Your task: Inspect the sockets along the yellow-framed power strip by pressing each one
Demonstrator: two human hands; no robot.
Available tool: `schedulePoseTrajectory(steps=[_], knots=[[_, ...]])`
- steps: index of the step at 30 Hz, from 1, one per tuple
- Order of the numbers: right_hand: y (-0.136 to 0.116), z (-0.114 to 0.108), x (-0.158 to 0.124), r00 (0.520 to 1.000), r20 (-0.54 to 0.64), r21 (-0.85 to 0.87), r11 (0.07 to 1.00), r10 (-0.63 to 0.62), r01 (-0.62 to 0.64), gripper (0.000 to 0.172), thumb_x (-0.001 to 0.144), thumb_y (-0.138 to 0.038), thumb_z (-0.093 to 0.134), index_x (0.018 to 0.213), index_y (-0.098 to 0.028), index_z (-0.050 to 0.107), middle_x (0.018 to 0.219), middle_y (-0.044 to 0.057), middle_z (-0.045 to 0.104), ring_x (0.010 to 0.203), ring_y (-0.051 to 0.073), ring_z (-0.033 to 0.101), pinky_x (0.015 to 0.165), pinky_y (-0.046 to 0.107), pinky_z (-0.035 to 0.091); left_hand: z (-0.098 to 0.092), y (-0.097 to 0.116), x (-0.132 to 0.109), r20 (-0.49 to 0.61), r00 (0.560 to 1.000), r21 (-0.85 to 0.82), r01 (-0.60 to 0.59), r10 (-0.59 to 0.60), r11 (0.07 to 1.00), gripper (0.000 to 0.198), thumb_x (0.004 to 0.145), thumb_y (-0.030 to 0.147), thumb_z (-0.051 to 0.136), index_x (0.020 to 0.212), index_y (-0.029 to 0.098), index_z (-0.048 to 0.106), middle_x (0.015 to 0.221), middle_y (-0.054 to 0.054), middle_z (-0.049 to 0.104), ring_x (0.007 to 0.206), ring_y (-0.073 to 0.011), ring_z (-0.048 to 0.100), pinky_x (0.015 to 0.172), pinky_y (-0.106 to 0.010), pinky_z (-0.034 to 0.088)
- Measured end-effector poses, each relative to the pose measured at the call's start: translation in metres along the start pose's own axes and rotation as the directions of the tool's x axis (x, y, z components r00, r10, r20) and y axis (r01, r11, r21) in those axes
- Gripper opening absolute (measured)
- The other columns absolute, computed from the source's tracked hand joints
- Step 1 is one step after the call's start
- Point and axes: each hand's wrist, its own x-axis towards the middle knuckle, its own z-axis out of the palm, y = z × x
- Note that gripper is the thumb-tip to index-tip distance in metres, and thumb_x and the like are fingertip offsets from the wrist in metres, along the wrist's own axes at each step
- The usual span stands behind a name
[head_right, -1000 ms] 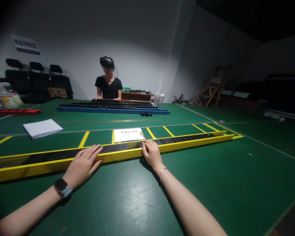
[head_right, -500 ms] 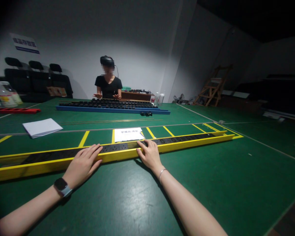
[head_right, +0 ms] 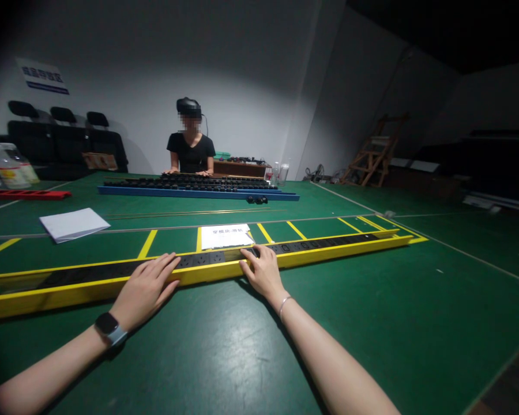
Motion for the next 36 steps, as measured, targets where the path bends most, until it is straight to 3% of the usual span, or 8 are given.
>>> schedulePoseTrajectory(steps=[36], knots=[[-0.0010, -0.0006, 0.0000, 0.999, -0.043, 0.030, 1.000, 0.001, 0.000, 0.036, 0.093, -0.040, 0.053, 0.123, -0.024, 0.062, 0.122, 0.013, 0.053, 0.117, 0.029, 0.048, 0.102, 0.050, 0.039, 0.0006, -0.0005, -0.0001, -0.006, 1.000, 0.025, -0.011, 0.011, 1.000, 0.052, 0.092, 0.041, 0.047, 0.135, 0.014, 0.049, 0.138, -0.014, 0.054, 0.126, -0.0286, 0.051, 0.101, -0.044, 0.041]])
